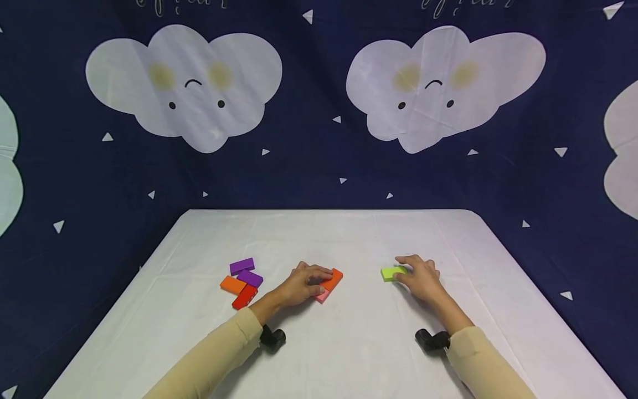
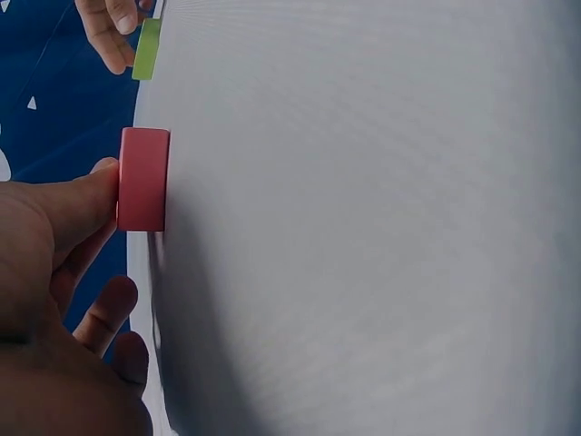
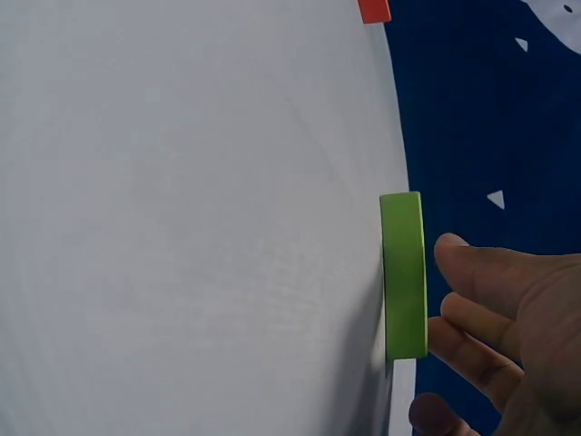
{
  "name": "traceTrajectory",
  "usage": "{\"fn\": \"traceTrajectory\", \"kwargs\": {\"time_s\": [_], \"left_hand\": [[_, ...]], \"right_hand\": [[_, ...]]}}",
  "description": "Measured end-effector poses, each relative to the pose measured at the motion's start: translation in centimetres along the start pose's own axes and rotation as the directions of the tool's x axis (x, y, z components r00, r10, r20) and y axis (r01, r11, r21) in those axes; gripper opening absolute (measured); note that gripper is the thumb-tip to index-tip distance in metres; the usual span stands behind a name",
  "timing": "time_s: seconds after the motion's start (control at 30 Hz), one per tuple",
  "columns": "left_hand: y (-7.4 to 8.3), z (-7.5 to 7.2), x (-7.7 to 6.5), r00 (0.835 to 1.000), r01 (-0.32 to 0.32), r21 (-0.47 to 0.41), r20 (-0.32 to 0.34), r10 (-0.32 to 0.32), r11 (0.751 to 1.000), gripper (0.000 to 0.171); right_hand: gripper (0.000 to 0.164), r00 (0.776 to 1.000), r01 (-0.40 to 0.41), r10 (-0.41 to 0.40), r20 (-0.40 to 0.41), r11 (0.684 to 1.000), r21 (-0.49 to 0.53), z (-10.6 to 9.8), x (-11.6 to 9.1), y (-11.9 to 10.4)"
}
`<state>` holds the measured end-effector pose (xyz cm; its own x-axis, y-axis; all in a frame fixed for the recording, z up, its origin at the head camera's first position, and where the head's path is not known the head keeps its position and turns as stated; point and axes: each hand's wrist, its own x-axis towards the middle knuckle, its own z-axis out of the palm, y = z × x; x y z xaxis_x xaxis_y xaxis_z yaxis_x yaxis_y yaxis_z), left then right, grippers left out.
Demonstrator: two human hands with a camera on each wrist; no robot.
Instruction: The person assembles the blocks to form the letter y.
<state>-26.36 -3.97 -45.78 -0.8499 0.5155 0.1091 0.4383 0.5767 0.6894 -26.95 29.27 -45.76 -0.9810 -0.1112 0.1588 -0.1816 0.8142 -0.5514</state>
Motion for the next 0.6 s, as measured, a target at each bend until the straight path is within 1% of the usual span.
{"fn": "traceTrajectory", "kwargs": {"time_s": [0.13, 0.33, 0.6], "left_hand": [[0.07, -0.02, 0.04, 1.0, -0.001, 0.009, -0.004, 0.002, 1.0, 0.032], [0.32, -0.18, 0.06, 1.0, 0.013, 0.009, 0.003, -0.013, 1.0, 0.032], [0.2, -0.17, 0.08, 1.0, 0.008, 0.011, 0.011, -0.008, 1.0, 0.032]], "right_hand": [[0.045, 1.0, 0.011, -0.01, 0.016, 1.0, -0.009, -0.08, 0.09, 0.25], [0.043, 0.999, 0.02, -0.019, 0.029, 1.0, -0.017, -0.18, 0.24, 0.48], [0.041, 0.997, 0.003, -0.004, 0.079, 1.0, 0.007, -0.21, 0.29, 0.69]]}}
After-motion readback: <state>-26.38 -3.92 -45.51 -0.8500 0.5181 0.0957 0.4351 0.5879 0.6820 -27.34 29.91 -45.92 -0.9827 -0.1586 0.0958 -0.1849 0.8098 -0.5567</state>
